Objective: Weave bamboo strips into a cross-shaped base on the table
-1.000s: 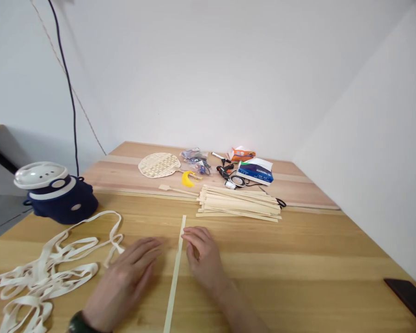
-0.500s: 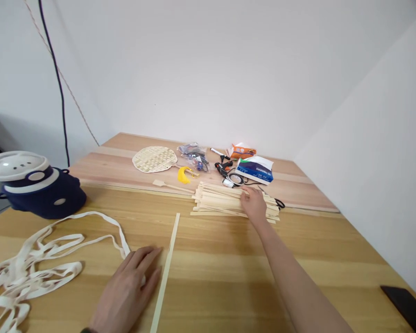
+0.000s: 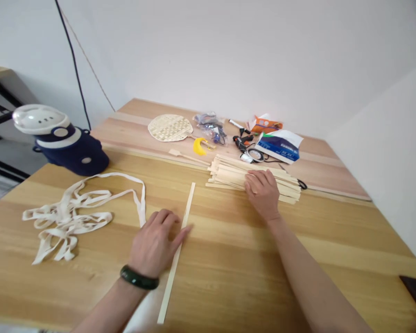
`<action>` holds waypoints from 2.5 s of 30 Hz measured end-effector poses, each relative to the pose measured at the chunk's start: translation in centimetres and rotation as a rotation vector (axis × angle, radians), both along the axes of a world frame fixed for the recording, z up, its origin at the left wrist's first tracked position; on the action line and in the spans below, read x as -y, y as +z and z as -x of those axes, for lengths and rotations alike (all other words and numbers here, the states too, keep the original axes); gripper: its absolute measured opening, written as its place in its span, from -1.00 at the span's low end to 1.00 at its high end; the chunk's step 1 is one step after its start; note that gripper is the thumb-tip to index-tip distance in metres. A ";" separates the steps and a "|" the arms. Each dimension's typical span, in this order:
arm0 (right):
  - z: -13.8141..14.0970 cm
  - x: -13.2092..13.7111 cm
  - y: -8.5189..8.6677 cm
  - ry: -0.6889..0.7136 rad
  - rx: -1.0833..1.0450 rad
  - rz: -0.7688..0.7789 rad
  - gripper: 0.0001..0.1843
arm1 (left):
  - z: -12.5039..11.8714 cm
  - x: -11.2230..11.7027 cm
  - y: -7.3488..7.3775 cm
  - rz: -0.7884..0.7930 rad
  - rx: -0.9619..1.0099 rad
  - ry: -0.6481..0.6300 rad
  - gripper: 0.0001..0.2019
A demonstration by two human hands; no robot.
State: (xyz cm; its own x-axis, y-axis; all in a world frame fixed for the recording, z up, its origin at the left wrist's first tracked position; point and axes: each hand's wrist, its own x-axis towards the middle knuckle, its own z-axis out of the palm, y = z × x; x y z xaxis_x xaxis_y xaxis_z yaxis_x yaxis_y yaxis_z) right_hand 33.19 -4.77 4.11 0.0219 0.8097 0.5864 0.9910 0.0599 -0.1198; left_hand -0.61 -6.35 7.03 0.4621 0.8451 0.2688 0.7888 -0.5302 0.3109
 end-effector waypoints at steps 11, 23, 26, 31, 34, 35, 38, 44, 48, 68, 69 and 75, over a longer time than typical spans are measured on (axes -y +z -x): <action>1.8 1.4 -2.1 -0.036 0.051 -0.039 -0.69 | -2.1 0.7 1.0 0.188 -0.170 0.107 -0.78; 1.9 1.6 -1.6 0.011 0.046 -0.111 -0.78 | 14.6 -5.1 -2.1 -0.076 -0.293 -0.115 -0.53; 2.1 1.7 -1.5 0.001 0.069 -0.119 -0.77 | 18.9 -5.0 -1.9 -0.125 -0.259 -0.086 -0.56; 2.5 1.9 -0.8 0.001 0.111 -0.125 -0.72 | 19.1 -3.6 -0.6 -0.277 0.006 -0.055 -0.74; 3.4 2.3 0.7 0.017 0.122 -0.119 -0.70 | 14.3 -1.3 0.8 -0.219 0.077 -0.053 -0.77; 3.9 2.5 1.3 0.021 0.119 -0.110 -0.70 | 12.3 -0.4 1.1 -0.210 0.093 -0.120 -0.77; 6.3 3.7 3.2 0.076 0.091 -0.027 -0.70 | 6.8 1.8 1.3 -0.153 0.121 -0.273 -0.78; 14.0 6.6 3.6 0.318 0.095 0.086 -0.71 | 3.0 3.8 0.4 -0.153 0.243 -0.226 -0.83; 18.1 7.2 2.1 0.326 0.046 0.084 -0.73 | 3.6 3.9 0.3 -0.170 0.291 -0.178 -0.86; 15.5 11.6 1.5 0.045 -0.114 0.256 -0.81 | 1.5 6.1 -0.8 0.036 0.038 -0.091 -0.82; 15.7 11.7 1.8 0.020 -0.172 0.293 -0.80 | 1.4 6.3 -0.7 0.041 0.033 -0.092 -0.81; 15.9 12.3 4.1 -0.076 -0.980 0.697 -0.80 | 1.1 7.0 -0.9 0.015 0.076 -0.139 -0.73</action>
State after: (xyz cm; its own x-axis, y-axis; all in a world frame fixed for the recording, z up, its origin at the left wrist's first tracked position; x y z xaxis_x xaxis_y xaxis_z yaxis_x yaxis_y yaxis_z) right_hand 17.24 -17.12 8.25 0.2751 0.9231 -0.2688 0.4592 -0.3717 -0.8068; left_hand -1.73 -13.34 6.11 0.5539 0.7783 0.2958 0.6816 -0.6279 0.3757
